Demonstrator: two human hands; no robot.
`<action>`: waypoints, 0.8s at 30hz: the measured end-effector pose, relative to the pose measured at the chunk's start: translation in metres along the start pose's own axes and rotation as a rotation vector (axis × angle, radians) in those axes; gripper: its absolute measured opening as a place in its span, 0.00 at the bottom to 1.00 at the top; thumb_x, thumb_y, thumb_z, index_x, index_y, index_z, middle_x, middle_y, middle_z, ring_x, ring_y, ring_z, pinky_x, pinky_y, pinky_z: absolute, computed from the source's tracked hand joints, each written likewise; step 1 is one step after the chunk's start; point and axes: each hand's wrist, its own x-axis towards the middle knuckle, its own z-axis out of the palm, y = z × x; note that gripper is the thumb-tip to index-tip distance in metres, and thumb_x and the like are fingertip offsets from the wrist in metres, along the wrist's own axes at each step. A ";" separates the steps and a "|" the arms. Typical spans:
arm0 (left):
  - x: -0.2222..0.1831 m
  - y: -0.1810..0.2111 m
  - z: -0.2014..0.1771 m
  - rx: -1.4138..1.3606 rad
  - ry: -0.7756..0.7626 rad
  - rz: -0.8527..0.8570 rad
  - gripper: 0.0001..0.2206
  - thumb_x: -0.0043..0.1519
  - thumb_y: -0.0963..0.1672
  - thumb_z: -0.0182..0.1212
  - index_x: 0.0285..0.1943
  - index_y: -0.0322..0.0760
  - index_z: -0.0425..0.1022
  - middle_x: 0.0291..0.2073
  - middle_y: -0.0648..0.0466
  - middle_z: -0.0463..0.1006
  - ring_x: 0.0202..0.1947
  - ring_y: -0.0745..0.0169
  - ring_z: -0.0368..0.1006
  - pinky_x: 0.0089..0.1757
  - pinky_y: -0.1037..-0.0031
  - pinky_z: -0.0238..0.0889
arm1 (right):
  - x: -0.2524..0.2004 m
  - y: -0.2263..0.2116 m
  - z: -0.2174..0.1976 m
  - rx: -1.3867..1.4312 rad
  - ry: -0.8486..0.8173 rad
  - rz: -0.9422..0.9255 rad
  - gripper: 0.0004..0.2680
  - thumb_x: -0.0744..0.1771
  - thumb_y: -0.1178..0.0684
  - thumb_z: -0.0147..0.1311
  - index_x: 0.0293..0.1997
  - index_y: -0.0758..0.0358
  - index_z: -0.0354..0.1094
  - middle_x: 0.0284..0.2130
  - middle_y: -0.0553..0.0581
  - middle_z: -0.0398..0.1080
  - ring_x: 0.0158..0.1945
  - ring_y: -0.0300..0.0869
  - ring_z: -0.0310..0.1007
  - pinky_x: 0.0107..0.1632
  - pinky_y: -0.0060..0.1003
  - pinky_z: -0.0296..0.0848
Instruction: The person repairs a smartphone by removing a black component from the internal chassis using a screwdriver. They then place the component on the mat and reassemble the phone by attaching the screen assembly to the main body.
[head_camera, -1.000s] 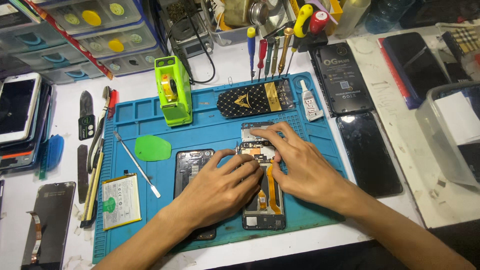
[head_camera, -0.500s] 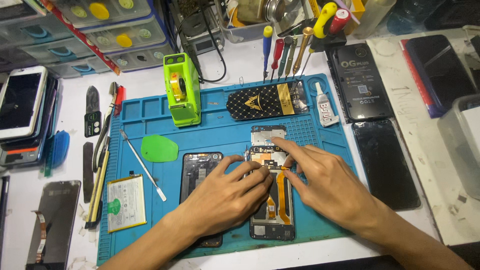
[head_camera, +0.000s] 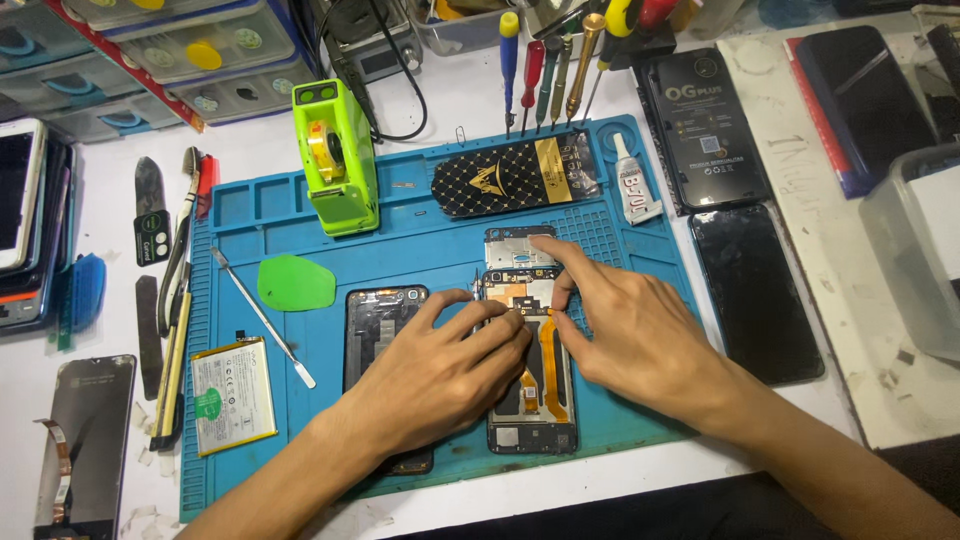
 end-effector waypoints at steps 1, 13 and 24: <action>0.000 0.001 0.000 0.000 0.002 0.000 0.09 0.70 0.42 0.60 0.54 0.30 0.76 0.49 0.48 0.78 0.50 0.50 0.73 0.48 0.57 0.66 | -0.001 0.000 0.001 -0.002 0.000 0.000 0.27 0.65 0.55 0.56 0.76 0.45 0.52 0.36 0.41 0.77 0.27 0.49 0.79 0.31 0.51 0.77; 0.001 0.001 -0.002 0.049 0.007 0.007 0.09 0.70 0.43 0.60 0.55 0.31 0.76 0.48 0.49 0.77 0.50 0.51 0.73 0.49 0.57 0.66 | -0.001 -0.001 -0.006 -0.006 0.020 -0.055 0.25 0.65 0.55 0.56 0.72 0.43 0.59 0.42 0.43 0.78 0.35 0.55 0.80 0.36 0.54 0.77; 0.001 -0.001 -0.002 -0.021 0.014 -0.016 0.09 0.70 0.42 0.60 0.55 0.29 0.76 0.48 0.47 0.77 0.48 0.49 0.73 0.47 0.57 0.65 | 0.003 0.016 -0.002 0.116 -0.053 -0.128 0.04 0.69 0.52 0.53 0.45 0.53 0.72 0.42 0.47 0.78 0.41 0.43 0.81 0.43 0.42 0.77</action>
